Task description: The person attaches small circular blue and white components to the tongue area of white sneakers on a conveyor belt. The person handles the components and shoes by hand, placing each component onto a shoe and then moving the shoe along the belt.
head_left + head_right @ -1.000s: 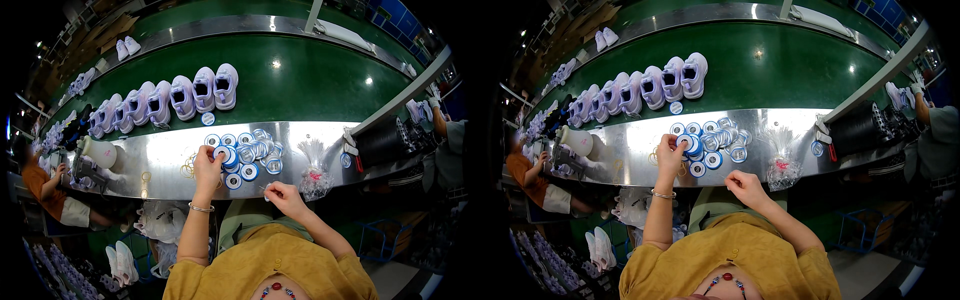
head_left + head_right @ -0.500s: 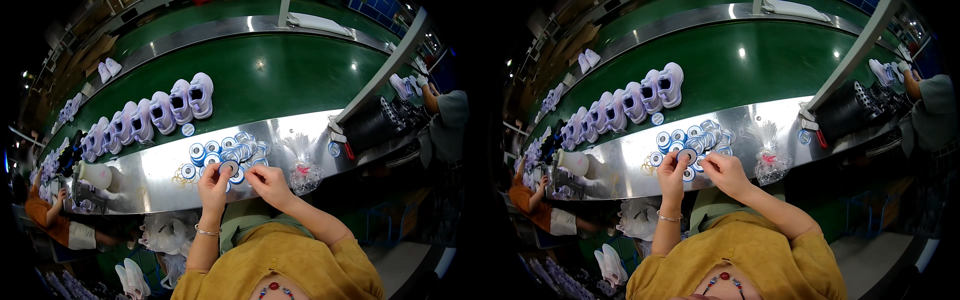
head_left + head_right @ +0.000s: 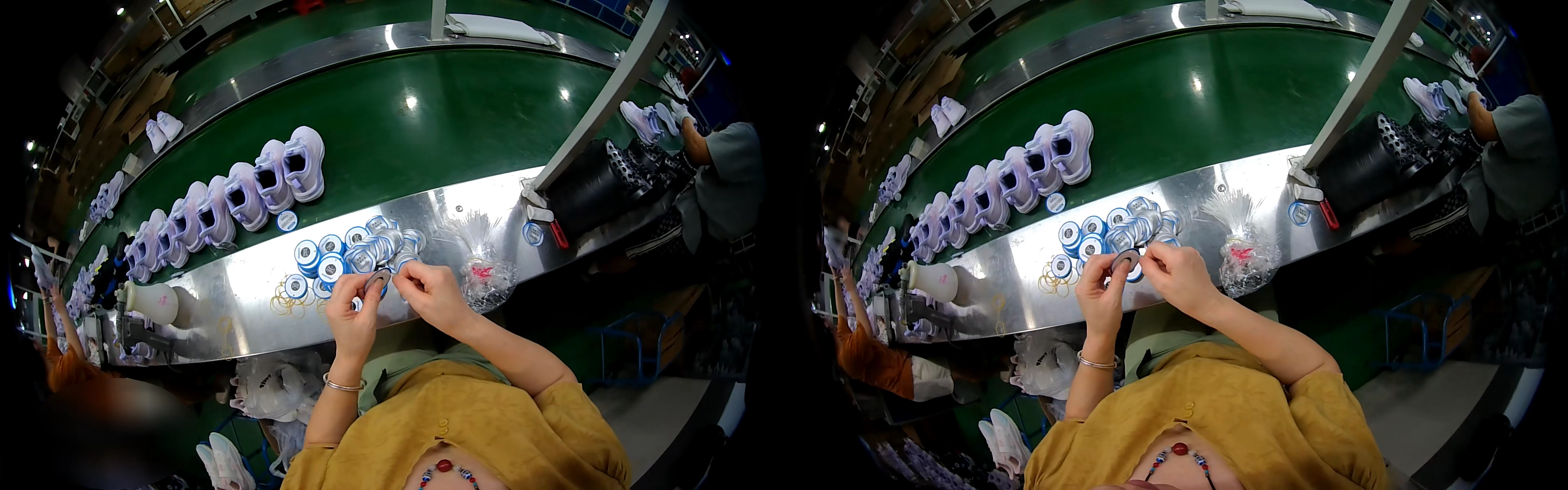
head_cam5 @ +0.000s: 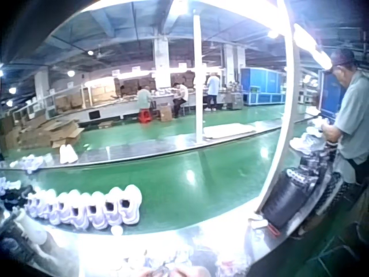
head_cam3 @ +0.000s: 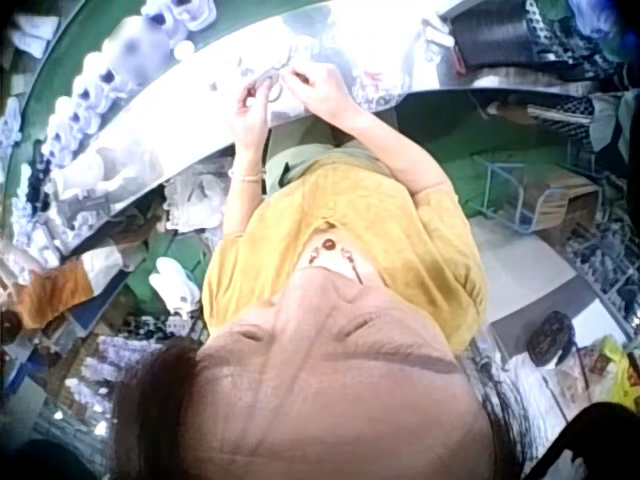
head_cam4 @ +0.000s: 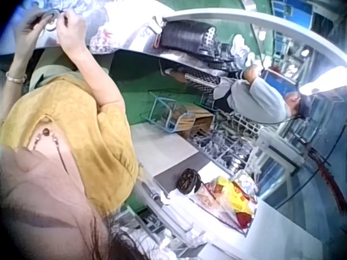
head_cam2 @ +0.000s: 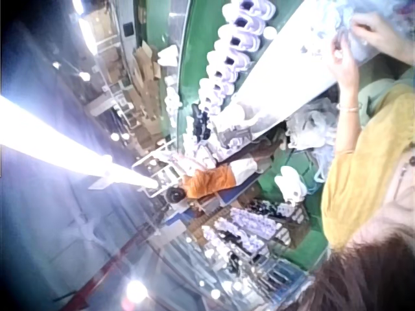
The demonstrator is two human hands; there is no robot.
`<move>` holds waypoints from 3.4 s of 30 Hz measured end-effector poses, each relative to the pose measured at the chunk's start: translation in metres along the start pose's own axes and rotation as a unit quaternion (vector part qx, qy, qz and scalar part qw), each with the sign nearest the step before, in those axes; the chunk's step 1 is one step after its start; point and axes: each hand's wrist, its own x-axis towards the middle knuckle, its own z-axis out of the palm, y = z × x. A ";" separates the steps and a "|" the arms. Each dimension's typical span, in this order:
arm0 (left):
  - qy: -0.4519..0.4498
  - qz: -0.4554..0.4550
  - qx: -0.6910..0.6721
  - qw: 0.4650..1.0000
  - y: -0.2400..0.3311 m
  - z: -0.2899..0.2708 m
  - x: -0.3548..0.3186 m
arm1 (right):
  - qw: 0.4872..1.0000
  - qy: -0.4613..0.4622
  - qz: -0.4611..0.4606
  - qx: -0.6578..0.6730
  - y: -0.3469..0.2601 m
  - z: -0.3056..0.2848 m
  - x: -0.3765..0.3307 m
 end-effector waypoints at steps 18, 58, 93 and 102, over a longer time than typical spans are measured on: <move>-0.116 -0.184 -0.183 0.959 -0.001 0.011 -0.008 | 0.996 -0.077 -0.030 -0.029 0.003 -0.027 -0.024; 0.012 -0.471 0.322 0.821 -0.130 -0.112 -0.339 | 0.891 -0.012 0.099 -0.442 0.109 -0.089 0.014; -0.136 -0.207 0.479 0.842 -0.466 -0.123 -0.161 | 0.881 -0.068 -0.349 -0.313 0.088 0.100 -0.001; -0.183 -0.263 0.493 0.809 -0.448 -0.136 -0.156 | 0.886 -0.071 -0.333 -0.316 0.093 0.097 -0.001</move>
